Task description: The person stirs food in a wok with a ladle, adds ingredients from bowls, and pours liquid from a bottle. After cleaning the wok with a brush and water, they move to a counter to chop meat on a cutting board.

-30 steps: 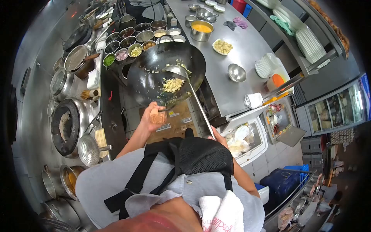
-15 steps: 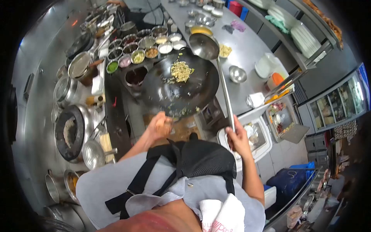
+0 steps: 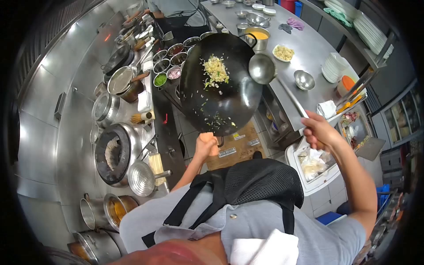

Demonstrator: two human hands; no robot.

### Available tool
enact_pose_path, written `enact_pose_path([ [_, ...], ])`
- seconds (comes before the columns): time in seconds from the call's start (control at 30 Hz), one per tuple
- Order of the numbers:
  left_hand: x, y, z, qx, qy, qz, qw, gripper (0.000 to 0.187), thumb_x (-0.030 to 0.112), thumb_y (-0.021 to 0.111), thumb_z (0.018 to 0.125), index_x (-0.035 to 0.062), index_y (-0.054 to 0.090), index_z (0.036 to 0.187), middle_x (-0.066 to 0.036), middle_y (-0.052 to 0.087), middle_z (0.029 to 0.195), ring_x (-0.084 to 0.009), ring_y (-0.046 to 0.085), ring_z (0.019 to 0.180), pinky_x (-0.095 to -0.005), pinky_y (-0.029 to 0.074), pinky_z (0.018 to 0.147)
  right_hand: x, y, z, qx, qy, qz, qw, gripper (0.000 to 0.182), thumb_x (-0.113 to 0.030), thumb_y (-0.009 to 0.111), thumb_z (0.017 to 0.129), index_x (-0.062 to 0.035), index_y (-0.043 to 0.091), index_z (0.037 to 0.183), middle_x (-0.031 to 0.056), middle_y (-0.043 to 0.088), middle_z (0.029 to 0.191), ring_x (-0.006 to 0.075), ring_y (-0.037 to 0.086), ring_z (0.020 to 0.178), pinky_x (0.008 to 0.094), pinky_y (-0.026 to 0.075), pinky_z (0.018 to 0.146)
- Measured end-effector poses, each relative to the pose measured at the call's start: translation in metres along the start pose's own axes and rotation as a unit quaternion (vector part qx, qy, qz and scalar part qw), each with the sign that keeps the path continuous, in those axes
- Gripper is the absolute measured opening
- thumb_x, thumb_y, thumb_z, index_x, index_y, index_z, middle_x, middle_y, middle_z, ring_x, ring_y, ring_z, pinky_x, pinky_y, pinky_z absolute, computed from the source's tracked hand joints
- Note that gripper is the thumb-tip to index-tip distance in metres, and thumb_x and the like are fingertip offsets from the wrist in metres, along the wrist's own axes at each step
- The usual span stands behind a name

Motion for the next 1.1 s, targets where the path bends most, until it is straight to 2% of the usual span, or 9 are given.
enact_pose_path([
  [0.07, 0.013, -0.007, -0.019, 0.048, 0.160, 0.169, 0.971, 0.034, 0.000, 0.065, 0.070, 0.0002, 0.053, 0.102, -0.009, 0.063, 0.083, -0.0186, 0.064, 0.070, -0.0347, 0.056, 0.062, 0.012, 0.034, 0.030, -0.028, 0.036, -0.004, 0.999, 0.040, -0.023, 0.050, 0.097, -0.0109, 0.039, 0.133, -0.0049, 0.038, 0.056, 0.0058, 0.035, 0.037, 0.0200, 0.031, 0.030],
  [0.23, -0.028, -0.024, -0.017, 0.062, -0.060, -0.035, 0.996, 0.026, 0.005, 0.062, 0.073, 0.0000, 0.056, 0.098, -0.011, 0.062, 0.080, -0.0208, 0.062, 0.058, -0.0344, 0.055, 0.050, 0.061, 0.123, 0.068, -0.229, 0.274, 0.419, 0.835, 0.035, -0.028, 0.045, 0.099, -0.0120, 0.038, 0.068, -0.0048, 0.041, 0.059, 0.0029, 0.041, 0.043, 0.0182, 0.036, 0.034],
  [0.4, -0.089, -0.039, -0.063, 0.031, -0.191, -0.253, 0.948, 0.028, 0.034, 0.056, 0.091, 0.0068, 0.057, 0.093, -0.008, 0.062, 0.079, -0.0240, 0.063, 0.063, -0.0354, 0.054, 0.052, 0.049, 0.105, 0.043, -0.265, 0.262, 0.520, 0.768, 0.036, -0.024, 0.037, 0.102, 0.0021, 0.045, 0.126, -0.0002, 0.043, 0.067, 0.0045, 0.042, 0.043, 0.0192, 0.038, 0.033],
  [0.57, -0.194, -0.092, -0.057, -0.087, -0.103, -0.332, 0.933, 0.026, 0.036, 0.053, 0.094, 0.0100, 0.056, 0.093, -0.008, 0.062, 0.086, -0.0227, 0.062, 0.069, -0.0335, 0.053, 0.061, 0.013, 0.030, 0.075, -0.258, 0.173, 0.521, 0.795, 0.034, -0.026, 0.040, 0.101, 0.0008, 0.047, 0.121, -0.0016, 0.041, 0.064, 0.0042, 0.040, 0.043, 0.0202, 0.037, 0.033],
  [0.7, -0.198, -0.106, -0.056, 0.044, -0.105, -0.320, 0.941, 0.021, 0.032, 0.054, 0.092, 0.0104, 0.055, 0.092, -0.008, 0.061, 0.087, -0.0212, 0.062, 0.071, -0.0324, 0.052, 0.061, -0.033, -0.056, 0.160, -0.063, -0.029, 0.275, 0.959, 0.028, -0.026, 0.045, 0.100, -0.0098, 0.045, 0.122, -0.0037, 0.040, 0.059, 0.0062, 0.040, 0.041, 0.0234, 0.038, 0.033],
  [0.83, -0.193, -0.116, -0.064, 0.191, -0.094, -0.285, 0.935, 0.017, 0.028, 0.055, 0.090, 0.0108, 0.054, 0.091, -0.008, 0.061, 0.087, -0.0196, 0.061, 0.073, -0.0313, 0.052, 0.061, -0.083, -0.134, 0.236, 0.117, -0.186, 0.064, 0.974, 0.023, -0.019, 0.048, 0.096, -0.0146, 0.046, 0.119, -0.0020, 0.044, 0.062, 0.0076, 0.042, 0.040, 0.0257, 0.041, 0.035],
  [0.97, -0.106, -0.066, -0.069, 0.301, -0.041, -0.186, 0.934, 0.010, 0.018, 0.055, 0.084, 0.0114, 0.052, 0.090, -0.007, 0.058, 0.087, -0.0165, 0.060, 0.076, -0.0296, 0.050, 0.061, -0.060, -0.188, 0.310, 0.150, -0.120, 0.043, 0.980, 0.022, -0.016, 0.047, 0.095, -0.0140, 0.045, 0.117, -0.0008, 0.045, 0.060, 0.0089, 0.044, 0.040, 0.0280, 0.041, 0.034],
  [1.03, -0.071, -0.057, -0.057, 0.284, -0.089, 0.118, 0.947, 0.012, 0.019, 0.055, 0.084, 0.0118, 0.051, 0.092, -0.007, 0.058, 0.087, -0.0177, 0.060, 0.075, -0.0300, 0.051, 0.061, -0.050, -0.197, 0.317, 0.133, -0.077, 0.055, 0.987, 0.044, -0.017, 0.047, 0.096, -0.0141, 0.034, 0.137, -0.0029, 0.045, 0.059, 0.0073, 0.043, 0.040, 0.0246, 0.041, 0.034],
  [1.1, -0.052, -0.038, -0.039, 0.279, -0.043, 0.047, 0.958, 0.011, 0.020, 0.054, 0.084, 0.0118, 0.051, 0.091, -0.008, 0.057, 0.086, -0.0184, 0.061, 0.073, -0.0308, 0.052, 0.062, -0.049, -0.195, 0.309, 0.081, -0.083, 0.085, 0.990, 0.056, -0.017, 0.049, 0.095, -0.0135, 0.024, 0.145, -0.0027, 0.046, 0.059, 0.0076, 0.043, 0.040, 0.0243, 0.040, 0.034],
])
Point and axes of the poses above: each hand's wrist, its own z-axis towards the middle knuckle, its own y-axis out of the palm, x = y × z, the point moved 8 cm from there along z, towards the middle knuckle
